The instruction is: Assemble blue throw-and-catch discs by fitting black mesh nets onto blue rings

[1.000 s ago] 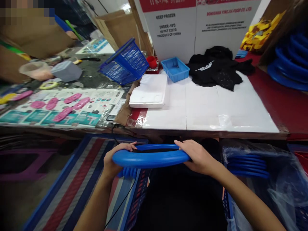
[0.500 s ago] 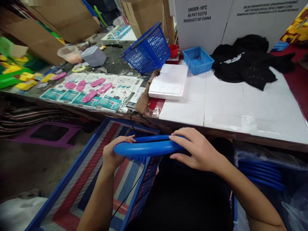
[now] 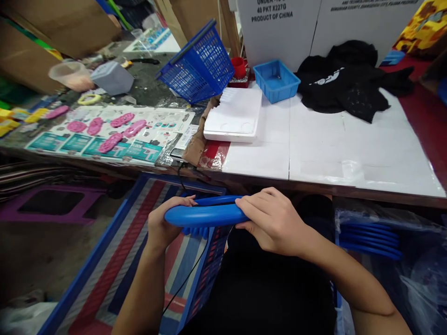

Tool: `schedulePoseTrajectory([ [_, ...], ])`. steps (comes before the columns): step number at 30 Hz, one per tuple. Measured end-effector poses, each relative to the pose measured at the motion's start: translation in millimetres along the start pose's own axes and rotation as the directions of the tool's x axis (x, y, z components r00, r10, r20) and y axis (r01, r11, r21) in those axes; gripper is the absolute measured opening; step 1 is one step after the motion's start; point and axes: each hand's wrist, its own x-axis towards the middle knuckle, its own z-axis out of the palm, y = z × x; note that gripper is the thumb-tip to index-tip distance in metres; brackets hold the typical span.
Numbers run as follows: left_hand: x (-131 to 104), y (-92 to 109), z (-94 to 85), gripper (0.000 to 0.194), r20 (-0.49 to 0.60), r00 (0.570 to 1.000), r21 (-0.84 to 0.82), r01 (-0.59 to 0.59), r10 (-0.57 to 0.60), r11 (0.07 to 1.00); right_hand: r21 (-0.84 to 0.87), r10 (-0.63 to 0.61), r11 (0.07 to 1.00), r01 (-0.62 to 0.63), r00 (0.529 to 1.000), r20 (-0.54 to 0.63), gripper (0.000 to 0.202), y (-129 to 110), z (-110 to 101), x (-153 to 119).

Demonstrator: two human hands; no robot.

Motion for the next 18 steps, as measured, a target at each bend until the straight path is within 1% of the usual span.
schedulePoseTrajectory([
  [2,0.4,-1.9,2.4,0.010,-0.010,1.000,-0.003,-0.003,0.003,1.000,-0.005,0.015,1.000,-0.015,1.000,-0.015,0.064,-1.2,3.9,-0.1],
  [5,0.4,-6.8,5.4,0.010,-0.023,0.999,0.016,0.025,-0.025,1.000,0.016,0.034,0.999,-0.033,0.999,-0.040,0.064,2.3,12.4,0.5],
  [7,-1.2,-10.4,0.4,0.015,-0.022,0.998,0.037,0.056,-0.055,0.998,0.038,0.052,0.998,-0.051,0.998,-0.028,0.060,4.8,15.4,5.4],
  [8,-3.3,-12.2,-7.1,0.018,-0.017,0.997,0.045,0.074,-0.073,0.996,0.049,0.069,0.996,-0.069,0.998,0.000,0.059,4.2,14.8,10.3],
  [9,-6.9,-13.8,-19.1,0.022,-0.017,0.995,0.062,0.098,-0.097,0.993,0.055,0.088,0.994,-0.090,0.995,0.041,0.060,1.6,12.3,17.0],
  [10,-12.2,-15.1,-36.0,0.027,-0.031,0.992,0.091,0.128,-0.125,0.988,0.052,0.100,0.993,-0.105,0.991,0.088,0.065,-3.5,8.2,25.4],
  [11,-19.6,-15.8,-58.0,0.033,-0.047,0.985,0.135,0.169,-0.164,0.976,0.037,0.105,0.993,-0.111,0.984,0.141,0.072,-10.9,2.6,35.0],
  [12,-29.1,-15.5,-84.2,0.039,-0.122,0.972,0.230,0.226,-0.203,0.947,0.007,0.099,0.995,-0.102,0.976,0.193,0.080,-20.4,-3.9,45.3],
  [13,-40.4,-13.9,-113.4,0.043,-0.223,0.948,0.330,0.291,-0.225,0.898,-0.037,0.077,0.997,-0.070,0.969,0.235,0.080,-31.2,-10.6,55.6],
  [14,-52.9,-10.8,-144.0,0.045,-0.352,0.902,0.409,0.389,-0.250,0.826,-0.086,0.051,0.996,-0.028,0.960,0.277,0.071,-42.5,-16.6,65.4],
  [15,-65.7,-6.4,-174.2,0.046,-0.477,0.830,0.464,0.516,-0.288,0.720,-0.126,0.034,0.992,0.009,0.941,0.338,0.060,-53.3,-21.0,74.4],
  [16,-78.1,-1.2,-202.1,0.047,-0.595,0.739,0.469,0.639,-0.316,0.610,-0.149,0.013,0.988,0.047,0.926,0.377,0.051,-62.8,-23.0,82.3],
  [17,-89.2,3.9,-226.3,0.048,-0.686,0.656,0.438,0.718,-0.316,0.541,-0.158,-0.009,0.984,0.081,0.911,0.412,0.043,-70.7,-22.2,89.2],
  [18,-98.6,8.0,-246.1,0.048,-0.760,0.552,0.368,0.800,-0.343,0.473,-0.152,-0.028,0.983,0.105,0.897,0.440,0.037,-76.8,-18.1,95.3],
])
